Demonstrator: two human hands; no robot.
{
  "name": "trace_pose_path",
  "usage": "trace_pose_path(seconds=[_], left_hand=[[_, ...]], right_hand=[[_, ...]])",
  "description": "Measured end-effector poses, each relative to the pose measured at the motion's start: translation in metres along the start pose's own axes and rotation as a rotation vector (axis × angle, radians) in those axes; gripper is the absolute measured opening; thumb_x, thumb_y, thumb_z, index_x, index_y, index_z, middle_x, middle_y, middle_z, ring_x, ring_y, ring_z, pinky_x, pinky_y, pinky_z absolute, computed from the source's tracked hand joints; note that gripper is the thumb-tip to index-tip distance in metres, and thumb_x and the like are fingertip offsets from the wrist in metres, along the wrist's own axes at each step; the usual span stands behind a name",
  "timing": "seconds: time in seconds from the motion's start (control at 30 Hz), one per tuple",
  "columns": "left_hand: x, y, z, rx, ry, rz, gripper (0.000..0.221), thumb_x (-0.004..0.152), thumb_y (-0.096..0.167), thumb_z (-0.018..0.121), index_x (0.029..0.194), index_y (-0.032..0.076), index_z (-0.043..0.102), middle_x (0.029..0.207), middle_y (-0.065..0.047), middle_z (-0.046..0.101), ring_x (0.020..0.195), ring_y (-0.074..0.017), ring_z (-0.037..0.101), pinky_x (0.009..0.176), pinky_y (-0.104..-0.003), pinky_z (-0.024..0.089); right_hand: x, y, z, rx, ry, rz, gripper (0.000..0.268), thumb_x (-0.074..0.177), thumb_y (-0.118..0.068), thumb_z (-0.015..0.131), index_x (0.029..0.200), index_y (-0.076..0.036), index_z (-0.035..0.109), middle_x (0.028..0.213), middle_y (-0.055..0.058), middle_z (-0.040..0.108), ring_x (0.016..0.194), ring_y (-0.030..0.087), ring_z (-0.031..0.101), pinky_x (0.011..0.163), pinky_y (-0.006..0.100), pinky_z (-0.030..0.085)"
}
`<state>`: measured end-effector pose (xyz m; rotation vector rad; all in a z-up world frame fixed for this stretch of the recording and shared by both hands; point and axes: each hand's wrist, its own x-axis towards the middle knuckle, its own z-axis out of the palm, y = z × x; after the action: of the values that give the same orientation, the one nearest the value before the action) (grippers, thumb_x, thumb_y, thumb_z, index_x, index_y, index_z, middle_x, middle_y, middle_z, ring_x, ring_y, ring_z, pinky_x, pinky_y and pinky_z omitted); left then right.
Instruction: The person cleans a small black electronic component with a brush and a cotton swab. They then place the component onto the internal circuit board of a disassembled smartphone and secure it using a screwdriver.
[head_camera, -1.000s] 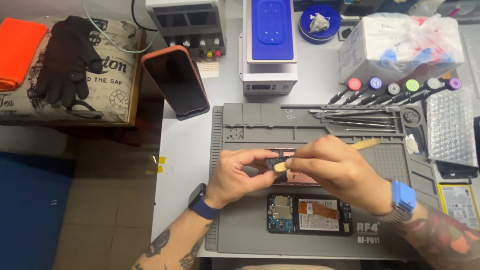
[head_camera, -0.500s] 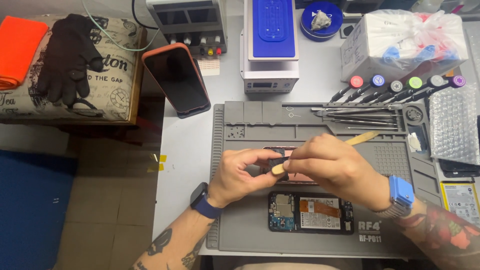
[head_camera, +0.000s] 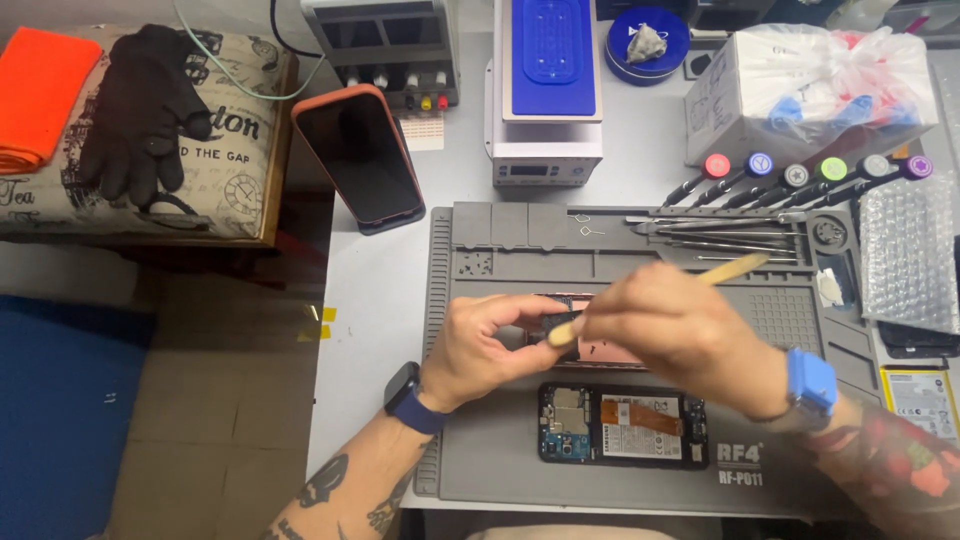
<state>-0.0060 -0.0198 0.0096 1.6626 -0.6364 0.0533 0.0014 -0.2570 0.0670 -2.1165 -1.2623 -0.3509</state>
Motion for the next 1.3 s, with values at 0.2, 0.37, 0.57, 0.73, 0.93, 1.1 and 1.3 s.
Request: trace_pose_path(seconds=[0.2, 0.37, 0.57, 0.73, 0.93, 1.1, 1.3], left_hand=[[0.0, -0.001, 0.001, 0.055, -0.012, 0.049, 0.031, 0.081, 0.01, 0.086, 0.11, 0.007, 0.075, 0.104, -0.008, 0.08, 0.086, -0.0117, 0.076, 0.08, -0.021, 0.064], [0.0, 0.001, -0.001, 0.046, 0.001, 0.054, 0.029, 0.082, 0.011, 0.085, 0.109, 0.006, 0.075, 0.105, -0.009, 0.08, 0.083, -0.0117, 0.076, 0.077, -0.02, 0.064], [-0.001, 0.001, 0.0, 0.056, 0.013, 0.05, 0.029, 0.081, 0.012, 0.086, 0.108, 0.008, 0.076, 0.103, -0.008, 0.08, 0.082, -0.0118, 0.076, 0.077, -0.021, 0.063], [-0.001, 0.002, 0.0, 0.064, -0.011, 0.09, 0.026, 0.085, 0.011, 0.083, 0.11, 0.008, 0.075, 0.106, -0.006, 0.08, 0.083, -0.0106, 0.076, 0.077, -0.021, 0.064], [-0.003, -0.002, -0.001, 0.076, -0.048, 0.08, 0.035, 0.079, 0.009, 0.086, 0.111, 0.007, 0.075, 0.111, -0.008, 0.079, 0.095, -0.0158, 0.078, 0.084, -0.024, 0.062], [0.002, 0.001, -0.001, 0.084, -0.003, 0.099, 0.028, 0.083, 0.012, 0.085, 0.108, 0.007, 0.075, 0.107, -0.009, 0.079, 0.089, -0.0139, 0.077, 0.079, -0.023, 0.063], [0.0, 0.002, 0.0, 0.095, -0.007, 0.053, 0.028, 0.083, 0.016, 0.086, 0.108, 0.009, 0.075, 0.1, -0.004, 0.08, 0.082, -0.0097, 0.073, 0.075, -0.021, 0.059]], right_hand=[[0.001, -0.001, 0.0, -0.004, -0.042, -0.024, 0.021, 0.095, -0.017, 0.071, 0.113, -0.006, 0.071, 0.102, 0.007, 0.07, 0.088, 0.023, 0.067, 0.077, 0.037, 0.05], [0.004, 0.001, -0.003, -0.001, -0.002, -0.026, 0.016, 0.096, -0.014, 0.066, 0.106, -0.003, 0.073, 0.102, 0.01, 0.073, 0.085, 0.024, 0.068, 0.074, 0.038, 0.05], [0.001, 0.0, -0.004, -0.02, 0.003, -0.005, 0.016, 0.094, -0.015, 0.071, 0.104, -0.003, 0.073, 0.1, 0.01, 0.072, 0.081, 0.023, 0.066, 0.071, 0.037, 0.048], [0.0, -0.004, -0.002, 0.009, -0.04, -0.038, 0.018, 0.102, -0.012, 0.055, 0.107, -0.003, 0.07, 0.103, 0.007, 0.071, 0.087, 0.025, 0.066, 0.074, 0.038, 0.049], [0.002, -0.007, 0.004, -0.005, -0.017, -0.052, 0.014, 0.098, -0.009, 0.063, 0.105, -0.001, 0.073, 0.098, 0.008, 0.072, 0.089, 0.022, 0.066, 0.074, 0.036, 0.05], [0.005, 0.002, 0.0, -0.036, 0.017, -0.041, 0.019, 0.095, -0.016, 0.07, 0.107, 0.0, 0.072, 0.103, 0.01, 0.073, 0.082, 0.024, 0.064, 0.073, 0.039, 0.049], [0.0, 0.004, 0.003, -0.067, -0.001, 0.001, 0.02, 0.098, -0.019, 0.067, 0.113, -0.007, 0.07, 0.106, 0.008, 0.071, 0.087, 0.025, 0.065, 0.075, 0.038, 0.048]])
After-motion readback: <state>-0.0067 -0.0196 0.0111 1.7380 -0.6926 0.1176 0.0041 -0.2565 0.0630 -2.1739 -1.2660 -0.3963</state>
